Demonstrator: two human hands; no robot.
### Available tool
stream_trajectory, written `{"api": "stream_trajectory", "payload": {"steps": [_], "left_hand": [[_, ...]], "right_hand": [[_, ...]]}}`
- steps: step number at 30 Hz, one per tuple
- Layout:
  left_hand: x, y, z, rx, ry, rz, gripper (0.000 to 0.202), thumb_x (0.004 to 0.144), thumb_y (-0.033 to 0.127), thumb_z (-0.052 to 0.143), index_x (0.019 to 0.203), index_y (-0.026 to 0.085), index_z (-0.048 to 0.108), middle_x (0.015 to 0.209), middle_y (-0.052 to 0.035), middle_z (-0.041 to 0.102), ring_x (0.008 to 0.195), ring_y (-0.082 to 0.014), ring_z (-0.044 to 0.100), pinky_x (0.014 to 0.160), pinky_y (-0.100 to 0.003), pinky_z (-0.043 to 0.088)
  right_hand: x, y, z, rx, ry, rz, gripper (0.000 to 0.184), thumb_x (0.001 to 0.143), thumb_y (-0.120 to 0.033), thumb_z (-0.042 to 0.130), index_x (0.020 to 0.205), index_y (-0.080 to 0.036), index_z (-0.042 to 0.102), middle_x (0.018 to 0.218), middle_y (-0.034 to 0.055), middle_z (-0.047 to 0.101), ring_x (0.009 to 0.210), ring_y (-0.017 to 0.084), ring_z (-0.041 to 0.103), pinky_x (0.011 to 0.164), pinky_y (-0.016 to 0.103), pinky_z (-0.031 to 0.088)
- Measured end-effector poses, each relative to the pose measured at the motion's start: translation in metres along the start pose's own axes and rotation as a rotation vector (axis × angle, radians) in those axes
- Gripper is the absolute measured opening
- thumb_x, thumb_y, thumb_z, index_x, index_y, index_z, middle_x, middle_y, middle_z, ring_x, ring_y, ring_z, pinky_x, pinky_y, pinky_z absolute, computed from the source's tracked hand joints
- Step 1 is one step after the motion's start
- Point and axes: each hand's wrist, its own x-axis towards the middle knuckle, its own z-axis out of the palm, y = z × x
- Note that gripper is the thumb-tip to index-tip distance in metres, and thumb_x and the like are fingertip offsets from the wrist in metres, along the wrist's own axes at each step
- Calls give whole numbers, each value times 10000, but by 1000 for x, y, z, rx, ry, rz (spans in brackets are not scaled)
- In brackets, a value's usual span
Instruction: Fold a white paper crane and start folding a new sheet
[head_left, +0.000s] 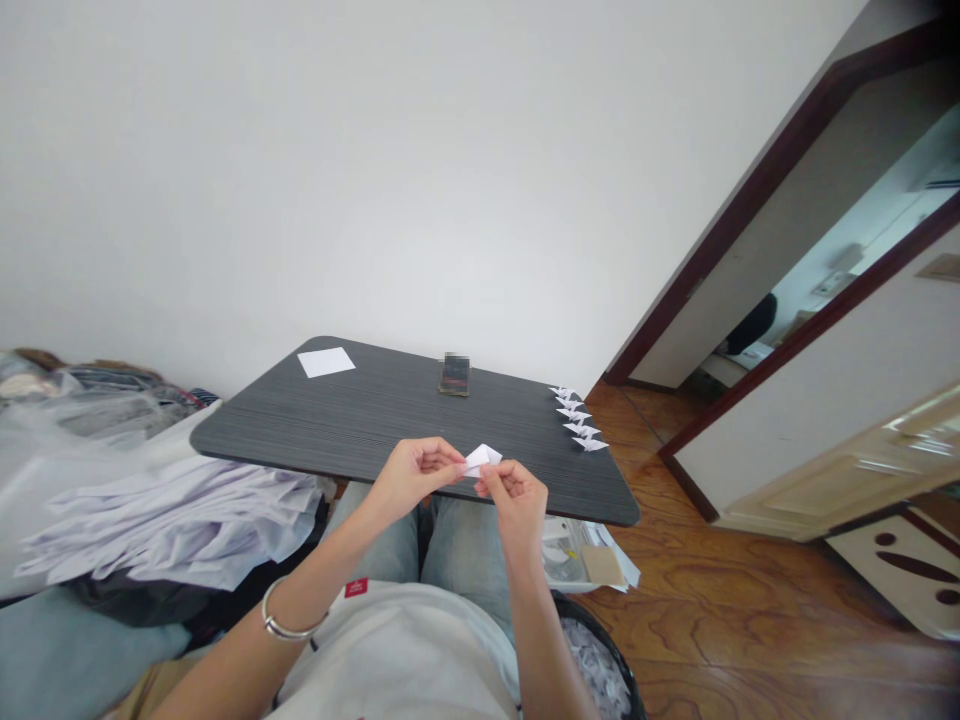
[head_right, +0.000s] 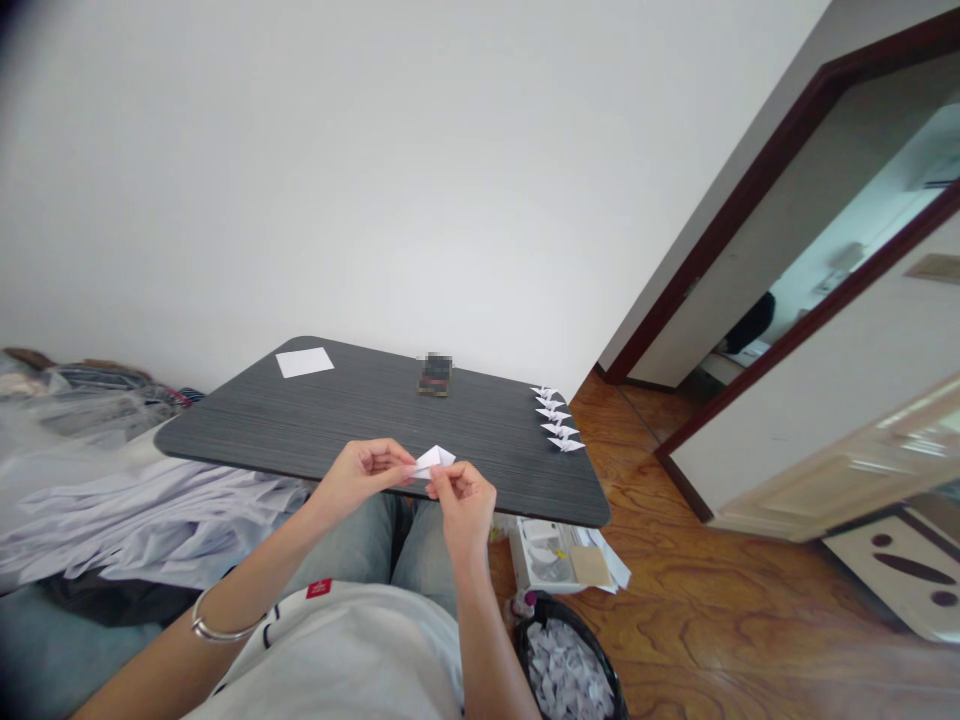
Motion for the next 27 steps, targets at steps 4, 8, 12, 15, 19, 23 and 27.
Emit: {"api": "stream_trajectory", "payload": {"steps": [4,8,12,15,19,23,27], "left_hand": [[0,-1,2,24,37,-11,174,597,239,706,682,109,627,604,-17,662,583,-124,623,591,-214,485],[1,-2,3,6,44,-31,161,604,236,697,680,113,626,575,-4,650,581,-122,625,616,-224,496],[0,-2,4,28,41,-27,147,620,228,677,691,109,628,563,1,643,570,-118,621,628,-230,502],[0,1,4,35,25,-20,134,633,219,660,701,108,630,563,3,642,574,-117,622,636,-230,504],[0,4,4,-4,7,-13,160,657,249,639,733,108,630,633,-13,664,606,-125,630,624,-225,505],[1,3,3,5,10,-8,189,668,289,638,715,107,622,639,-21,664,608,-127,625,617,-226,504],[2,0,3,9,10,-20,167,646,257,662,709,111,612,561,9,632,561,-106,606,619,-222,502]], "right_hand": [[1,0,0,9,4,13,207,658,-317,668,587,-145,577,465,-8,594,434,107,548,466,204,443],[0,1,0,-1,6,28,195,661,-304,668,589,-145,581,465,-14,597,433,105,550,471,203,445],[1,2,1,-5,31,32,209,650,-313,675,578,-145,573,455,-15,593,420,110,550,462,211,447],[1,2,1,-2,33,34,212,649,-315,676,580,-145,569,455,-17,592,420,112,552,462,214,451],[2,1,1,1,29,29,213,658,-312,672,582,-143,566,461,-16,591,421,109,550,457,211,448],[1,1,1,-8,17,31,219,660,-318,669,579,-144,564,455,-16,586,417,111,549,453,211,446],[1,2,2,-13,25,28,223,667,-324,660,582,-144,559,455,-12,587,416,111,548,453,212,449]]}}
